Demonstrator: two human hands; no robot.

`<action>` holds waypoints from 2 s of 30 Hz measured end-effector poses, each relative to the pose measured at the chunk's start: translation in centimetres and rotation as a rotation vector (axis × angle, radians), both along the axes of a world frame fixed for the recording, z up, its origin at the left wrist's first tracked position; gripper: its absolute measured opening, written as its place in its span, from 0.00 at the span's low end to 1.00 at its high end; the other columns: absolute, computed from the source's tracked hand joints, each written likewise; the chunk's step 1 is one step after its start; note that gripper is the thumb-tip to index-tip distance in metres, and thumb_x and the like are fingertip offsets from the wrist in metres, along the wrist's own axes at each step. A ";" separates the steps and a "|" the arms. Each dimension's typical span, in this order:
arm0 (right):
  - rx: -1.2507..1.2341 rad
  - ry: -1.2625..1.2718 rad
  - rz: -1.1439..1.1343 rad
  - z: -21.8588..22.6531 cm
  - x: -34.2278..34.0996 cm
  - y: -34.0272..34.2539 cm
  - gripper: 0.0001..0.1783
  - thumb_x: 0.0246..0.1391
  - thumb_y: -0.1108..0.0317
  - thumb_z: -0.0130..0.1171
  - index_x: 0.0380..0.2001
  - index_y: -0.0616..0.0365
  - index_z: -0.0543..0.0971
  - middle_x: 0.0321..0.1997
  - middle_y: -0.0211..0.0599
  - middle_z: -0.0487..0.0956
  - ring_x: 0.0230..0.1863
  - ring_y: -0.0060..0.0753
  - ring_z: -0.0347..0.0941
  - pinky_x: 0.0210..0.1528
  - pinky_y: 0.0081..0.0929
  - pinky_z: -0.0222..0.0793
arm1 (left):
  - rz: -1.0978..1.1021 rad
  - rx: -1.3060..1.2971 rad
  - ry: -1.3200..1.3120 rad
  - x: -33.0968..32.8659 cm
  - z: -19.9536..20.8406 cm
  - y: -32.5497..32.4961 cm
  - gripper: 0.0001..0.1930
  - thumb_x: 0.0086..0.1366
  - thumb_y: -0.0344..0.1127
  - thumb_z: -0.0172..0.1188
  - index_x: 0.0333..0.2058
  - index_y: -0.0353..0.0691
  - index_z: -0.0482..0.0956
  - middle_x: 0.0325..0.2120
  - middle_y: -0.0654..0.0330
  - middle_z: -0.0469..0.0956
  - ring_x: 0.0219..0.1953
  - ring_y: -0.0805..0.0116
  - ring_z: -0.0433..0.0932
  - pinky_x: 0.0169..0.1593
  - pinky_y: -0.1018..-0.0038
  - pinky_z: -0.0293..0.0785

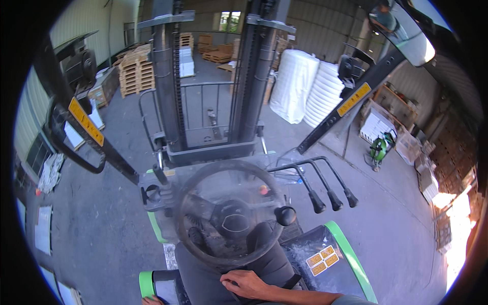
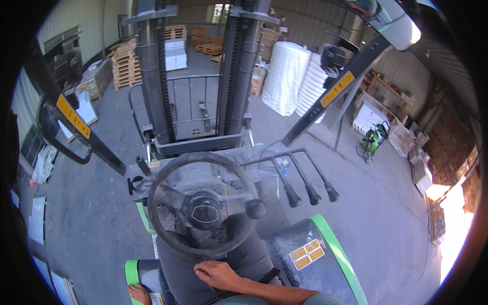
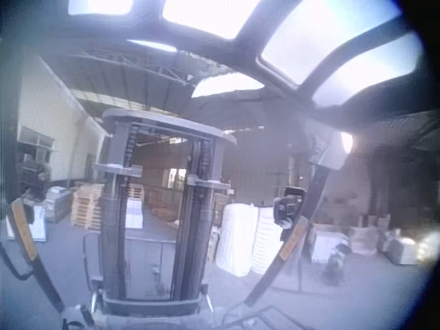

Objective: The person operates a forklift inside a warehouse, steering and maneuvering the vehicle among pallets and stacked materials. The operator repeatedly turns the steering wheel and adjusts the forklift's position without lifting or moving any load.

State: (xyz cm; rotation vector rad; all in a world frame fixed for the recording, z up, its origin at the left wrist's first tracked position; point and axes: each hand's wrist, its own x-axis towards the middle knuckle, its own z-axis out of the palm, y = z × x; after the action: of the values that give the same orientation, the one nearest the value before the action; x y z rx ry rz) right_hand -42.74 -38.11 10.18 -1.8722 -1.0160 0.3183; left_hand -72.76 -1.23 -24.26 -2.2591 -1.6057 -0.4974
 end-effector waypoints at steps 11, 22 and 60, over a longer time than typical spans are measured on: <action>-0.123 0.064 0.065 -1.1 -1.8 3.9 0.09 0.61 0.68 0.65 0.41 0.59 0.84 0.36 0.40 0.85 0.34 0.39 0.83 0.39 0.31 0.78 | 0.311 -0.573 -0.127 -6.2 0.9 0.4 0.31 0.78 0.55 0.40 0.34 0.33 0.83 0.35 0.39 0.84 0.38 0.36 0.83 0.45 0.46 0.77; -0.184 0.154 0.110 0.5 -2.8 14.0 0.10 0.64 0.66 0.63 0.45 0.59 0.83 0.40 0.42 0.85 0.39 0.36 0.84 0.40 0.29 0.78 | 0.288 -0.437 -0.161 -2.4 1.2 -0.9 0.24 0.75 0.50 0.51 0.26 0.38 0.81 0.27 0.47 0.84 0.31 0.44 0.83 0.39 0.52 0.79; -0.612 -1.068 0.523 -19.4 24.3 47.3 0.08 0.49 0.66 0.58 0.29 0.56 0.82 0.33 0.42 0.84 0.40 0.42 0.79 0.55 0.40 0.67 | 0.435 -0.688 -0.051 -2.6 3.2 -1.8 0.19 0.74 0.44 0.51 0.25 0.40 0.75 0.25 0.51 0.79 0.28 0.46 0.81 0.33 0.51 0.76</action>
State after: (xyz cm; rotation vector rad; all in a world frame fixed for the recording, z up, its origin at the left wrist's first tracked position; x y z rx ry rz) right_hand -18.46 9.17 -9.24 -2.3185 -2.3533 -0.1456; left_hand -75.35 -3.02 -21.03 -2.1984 -2.4941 0.1439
